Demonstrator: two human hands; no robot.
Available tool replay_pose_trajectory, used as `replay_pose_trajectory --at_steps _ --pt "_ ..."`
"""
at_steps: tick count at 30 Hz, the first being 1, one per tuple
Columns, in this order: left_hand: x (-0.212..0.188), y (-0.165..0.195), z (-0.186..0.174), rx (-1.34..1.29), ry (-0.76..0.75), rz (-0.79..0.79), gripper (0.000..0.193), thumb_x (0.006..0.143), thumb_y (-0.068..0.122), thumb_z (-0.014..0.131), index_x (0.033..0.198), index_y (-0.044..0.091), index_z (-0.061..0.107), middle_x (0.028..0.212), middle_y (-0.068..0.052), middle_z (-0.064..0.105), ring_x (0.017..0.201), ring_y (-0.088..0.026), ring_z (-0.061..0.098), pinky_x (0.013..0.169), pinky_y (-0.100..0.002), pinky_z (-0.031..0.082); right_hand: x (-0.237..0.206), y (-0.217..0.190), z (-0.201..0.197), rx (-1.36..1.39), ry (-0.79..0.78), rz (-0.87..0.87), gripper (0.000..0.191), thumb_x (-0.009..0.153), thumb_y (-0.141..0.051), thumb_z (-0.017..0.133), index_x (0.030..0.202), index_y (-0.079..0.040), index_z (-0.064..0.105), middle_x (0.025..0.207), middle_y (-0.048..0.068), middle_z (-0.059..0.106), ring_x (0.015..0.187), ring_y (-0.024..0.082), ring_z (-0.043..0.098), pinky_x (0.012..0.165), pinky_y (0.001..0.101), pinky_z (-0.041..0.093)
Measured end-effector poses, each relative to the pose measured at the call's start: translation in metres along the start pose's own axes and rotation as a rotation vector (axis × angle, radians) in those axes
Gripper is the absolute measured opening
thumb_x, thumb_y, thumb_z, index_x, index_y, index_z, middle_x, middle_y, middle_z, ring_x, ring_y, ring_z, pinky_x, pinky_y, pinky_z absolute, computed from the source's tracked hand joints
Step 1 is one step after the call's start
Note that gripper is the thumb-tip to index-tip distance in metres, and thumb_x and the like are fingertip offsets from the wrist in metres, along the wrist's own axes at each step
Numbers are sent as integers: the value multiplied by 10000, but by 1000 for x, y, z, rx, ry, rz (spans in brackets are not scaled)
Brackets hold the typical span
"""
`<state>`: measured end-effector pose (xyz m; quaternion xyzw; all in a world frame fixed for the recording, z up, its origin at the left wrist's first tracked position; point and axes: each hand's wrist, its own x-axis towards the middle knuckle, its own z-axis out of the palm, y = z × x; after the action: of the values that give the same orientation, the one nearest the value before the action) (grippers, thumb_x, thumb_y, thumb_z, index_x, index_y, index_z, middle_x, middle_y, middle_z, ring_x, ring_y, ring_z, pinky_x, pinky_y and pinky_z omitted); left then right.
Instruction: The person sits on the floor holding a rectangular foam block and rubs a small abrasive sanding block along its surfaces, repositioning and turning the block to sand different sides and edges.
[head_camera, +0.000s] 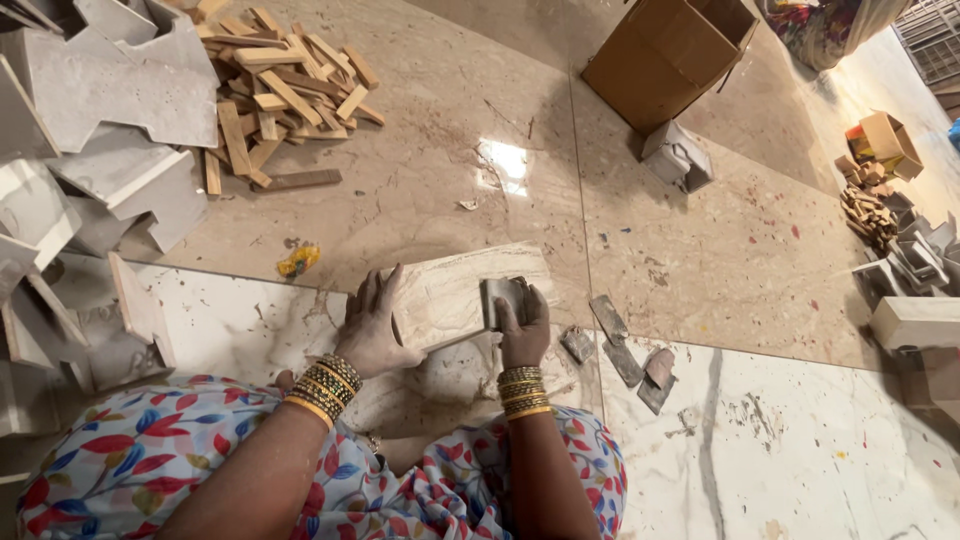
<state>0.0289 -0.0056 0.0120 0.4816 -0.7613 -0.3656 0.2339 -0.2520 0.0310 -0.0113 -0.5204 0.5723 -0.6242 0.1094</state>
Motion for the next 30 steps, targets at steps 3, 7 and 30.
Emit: replay_pose_trajectory --at_steps 3,7,30 --pt "0 0 0 6 -12 -12 1488 484 408 951 1602 231 -15 1624 -291 116 1537 -422 91 1225 -591 124 19 -6 -11 -104 299 583 420 913 -87 696 1318 -8 616 1303 187 695 1053 260 727 760 314 672" --pt "-2 2 0 5 -26 -46 1477 481 412 944 1603 250 -3 1645 -276 94 1539 -420 92 1230 -578 128 4 -23 6 -21 354 446 366 942 -125 677 1288 -19 623 1303 170 704 1122 256 729 848 337 611" --pt "-8 -5 2 -36 75 87 1489 474 382 951 1627 151 36 1571 -269 260 1480 -449 256 1229 -550 228 -56 -42 19 -362 -204 627 253 986 -203 652 1229 -146 697 1081 82 797 775 204 700 642 290 569"
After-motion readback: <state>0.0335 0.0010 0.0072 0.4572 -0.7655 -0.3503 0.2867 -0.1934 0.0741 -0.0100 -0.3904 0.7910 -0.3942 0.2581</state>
